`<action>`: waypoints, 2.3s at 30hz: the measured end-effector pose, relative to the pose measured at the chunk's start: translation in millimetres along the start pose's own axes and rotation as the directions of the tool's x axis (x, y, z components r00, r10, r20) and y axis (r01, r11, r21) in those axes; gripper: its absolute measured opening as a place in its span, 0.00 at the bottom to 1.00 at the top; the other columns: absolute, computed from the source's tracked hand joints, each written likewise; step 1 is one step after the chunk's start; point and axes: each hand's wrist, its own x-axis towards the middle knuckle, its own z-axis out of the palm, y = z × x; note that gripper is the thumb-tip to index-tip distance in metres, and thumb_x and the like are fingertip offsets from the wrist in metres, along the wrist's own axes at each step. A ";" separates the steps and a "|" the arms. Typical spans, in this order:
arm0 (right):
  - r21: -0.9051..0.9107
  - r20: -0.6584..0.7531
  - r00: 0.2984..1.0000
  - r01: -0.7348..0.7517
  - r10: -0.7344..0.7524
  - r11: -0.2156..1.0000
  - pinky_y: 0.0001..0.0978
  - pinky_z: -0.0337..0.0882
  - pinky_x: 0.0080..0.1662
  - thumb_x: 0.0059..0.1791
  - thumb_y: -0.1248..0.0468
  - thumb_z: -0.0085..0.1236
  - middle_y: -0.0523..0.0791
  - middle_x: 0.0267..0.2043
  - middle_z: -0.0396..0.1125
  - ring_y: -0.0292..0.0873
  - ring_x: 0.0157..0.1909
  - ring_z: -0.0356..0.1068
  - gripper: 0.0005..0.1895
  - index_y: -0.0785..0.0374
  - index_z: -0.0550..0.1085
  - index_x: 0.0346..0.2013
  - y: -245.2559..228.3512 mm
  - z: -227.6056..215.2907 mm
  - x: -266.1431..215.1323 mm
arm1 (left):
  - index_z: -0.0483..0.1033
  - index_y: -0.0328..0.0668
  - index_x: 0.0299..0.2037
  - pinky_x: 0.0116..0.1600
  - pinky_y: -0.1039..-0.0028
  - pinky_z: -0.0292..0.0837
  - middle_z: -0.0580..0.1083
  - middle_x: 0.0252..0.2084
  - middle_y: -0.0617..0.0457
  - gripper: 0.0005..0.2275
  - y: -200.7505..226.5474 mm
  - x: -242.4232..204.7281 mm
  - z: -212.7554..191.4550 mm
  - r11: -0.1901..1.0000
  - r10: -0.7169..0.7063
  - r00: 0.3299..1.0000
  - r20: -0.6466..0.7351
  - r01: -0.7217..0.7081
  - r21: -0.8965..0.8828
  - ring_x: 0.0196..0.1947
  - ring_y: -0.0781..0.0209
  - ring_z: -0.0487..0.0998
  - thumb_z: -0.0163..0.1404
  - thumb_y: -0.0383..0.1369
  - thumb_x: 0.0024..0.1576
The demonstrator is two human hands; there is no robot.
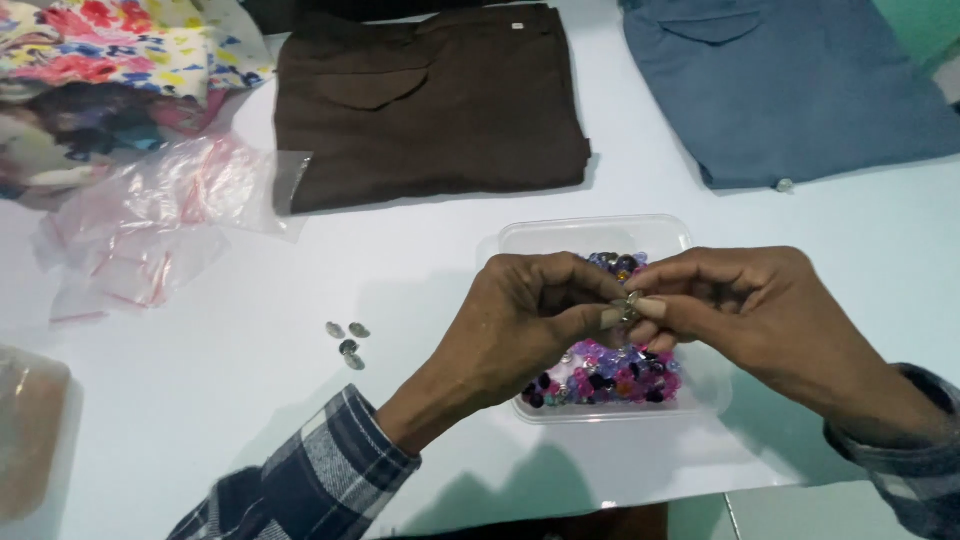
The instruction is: Sorting small buttons by color from a plastic container onto a white table surface.
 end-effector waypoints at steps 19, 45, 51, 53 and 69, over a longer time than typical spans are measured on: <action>-0.037 0.197 0.600 0.795 -0.775 0.606 0.24 0.80 0.38 0.45 0.72 0.62 0.44 0.39 0.77 0.38 0.38 0.78 0.11 0.63 0.78 0.42 21.8 192.3 -46.5 | 0.84 0.38 0.35 0.47 0.75 0.83 0.84 0.35 0.51 0.04 -10.2 -204.3 -103.2 0.937 0.146 0.850 -0.506 0.045 0.347 0.38 0.62 0.85 0.59 0.24 0.51; -0.233 0.020 0.652 0.740 -0.758 0.631 0.33 0.78 0.25 0.48 0.70 0.61 0.55 0.34 0.77 0.50 0.28 0.78 0.12 0.68 0.78 0.46 23.0 230.6 -38.4 | 0.80 0.51 0.46 0.50 0.63 0.76 0.81 0.42 0.53 0.15 -76.3 -174.2 -163.3 0.734 0.478 0.757 -0.446 -0.065 0.676 0.39 0.55 0.82 0.65 0.31 0.50; -0.599 0.075 0.503 0.713 -0.861 0.364 0.30 0.77 0.40 0.46 0.71 0.68 0.53 0.45 0.76 0.41 0.33 0.74 0.17 0.72 0.78 0.49 8.2 107.4 -84.5 | 0.77 0.41 0.44 0.40 0.78 0.79 0.77 0.44 0.49 0.08 -0.4 -150.7 -116.2 0.722 0.582 0.760 -0.289 -0.321 0.613 0.30 0.66 0.75 0.59 0.24 0.57; -0.660 0.131 0.570 0.661 -0.811 0.357 0.35 0.77 0.44 0.45 0.70 0.66 0.52 0.46 0.76 0.44 0.39 0.75 0.17 0.69 0.78 0.49 11.2 71.4 -69.5 | 0.77 0.40 0.43 0.45 0.74 0.80 0.78 0.43 0.49 0.08 14.9 -128.5 -101.0 0.600 0.640 0.757 -0.135 -0.382 0.703 0.37 0.60 0.79 0.60 0.24 0.56; -0.638 0.695 0.693 0.718 -0.191 0.280 0.38 0.70 0.33 0.42 0.68 0.59 0.39 0.31 0.69 0.42 0.30 0.69 0.08 0.53 0.69 0.24 57.8 27.6 44.5 | 0.71 0.49 0.25 0.24 0.70 0.70 0.56 0.12 0.61 0.15 -98.7 20.5 -14.2 0.022 0.073 0.940 0.334 -0.336 0.942 0.12 0.68 0.58 0.42 0.19 0.63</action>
